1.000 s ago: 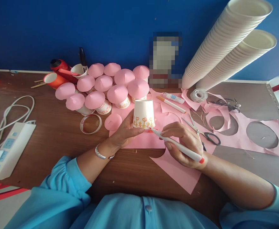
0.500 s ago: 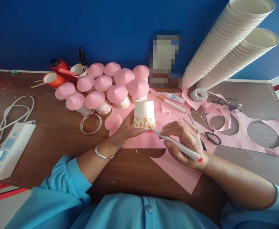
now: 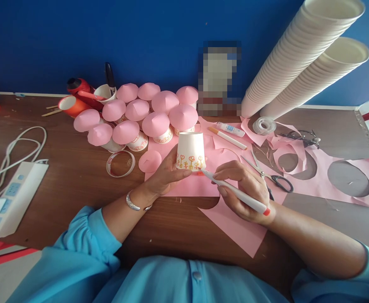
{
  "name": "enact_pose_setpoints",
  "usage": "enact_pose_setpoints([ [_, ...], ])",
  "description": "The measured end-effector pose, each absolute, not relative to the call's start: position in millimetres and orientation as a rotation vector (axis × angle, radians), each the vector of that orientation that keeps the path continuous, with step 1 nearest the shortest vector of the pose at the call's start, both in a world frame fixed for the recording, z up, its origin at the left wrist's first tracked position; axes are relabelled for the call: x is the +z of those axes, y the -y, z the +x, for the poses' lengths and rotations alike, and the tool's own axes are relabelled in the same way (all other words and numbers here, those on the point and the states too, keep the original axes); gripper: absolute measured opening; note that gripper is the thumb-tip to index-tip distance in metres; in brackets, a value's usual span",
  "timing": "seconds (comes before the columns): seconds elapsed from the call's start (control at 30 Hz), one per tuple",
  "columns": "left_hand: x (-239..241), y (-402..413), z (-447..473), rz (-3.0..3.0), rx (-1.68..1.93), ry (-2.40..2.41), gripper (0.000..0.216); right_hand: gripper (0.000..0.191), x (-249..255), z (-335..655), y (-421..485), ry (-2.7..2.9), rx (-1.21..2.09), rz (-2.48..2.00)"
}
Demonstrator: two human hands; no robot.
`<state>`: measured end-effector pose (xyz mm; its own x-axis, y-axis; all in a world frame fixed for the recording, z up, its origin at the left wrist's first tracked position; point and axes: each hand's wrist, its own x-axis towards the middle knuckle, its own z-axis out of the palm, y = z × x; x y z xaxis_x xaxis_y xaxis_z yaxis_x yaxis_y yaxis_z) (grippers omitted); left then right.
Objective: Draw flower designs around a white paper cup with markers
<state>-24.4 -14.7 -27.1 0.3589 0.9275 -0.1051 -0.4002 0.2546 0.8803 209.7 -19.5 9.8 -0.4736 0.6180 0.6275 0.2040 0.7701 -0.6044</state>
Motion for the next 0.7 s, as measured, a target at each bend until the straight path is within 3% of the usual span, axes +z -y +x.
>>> enact_pose_setpoints([
  [0.33,-28,14,-26,0.837,1.032,-0.687,0.061,0.018,10,210,19,2.012,0.571,-0.529],
  [0.7,-17,13,-24,0.677,0.996,-0.534,0.049,0.04,-6,211,17,1.908,0.622,-0.7],
])
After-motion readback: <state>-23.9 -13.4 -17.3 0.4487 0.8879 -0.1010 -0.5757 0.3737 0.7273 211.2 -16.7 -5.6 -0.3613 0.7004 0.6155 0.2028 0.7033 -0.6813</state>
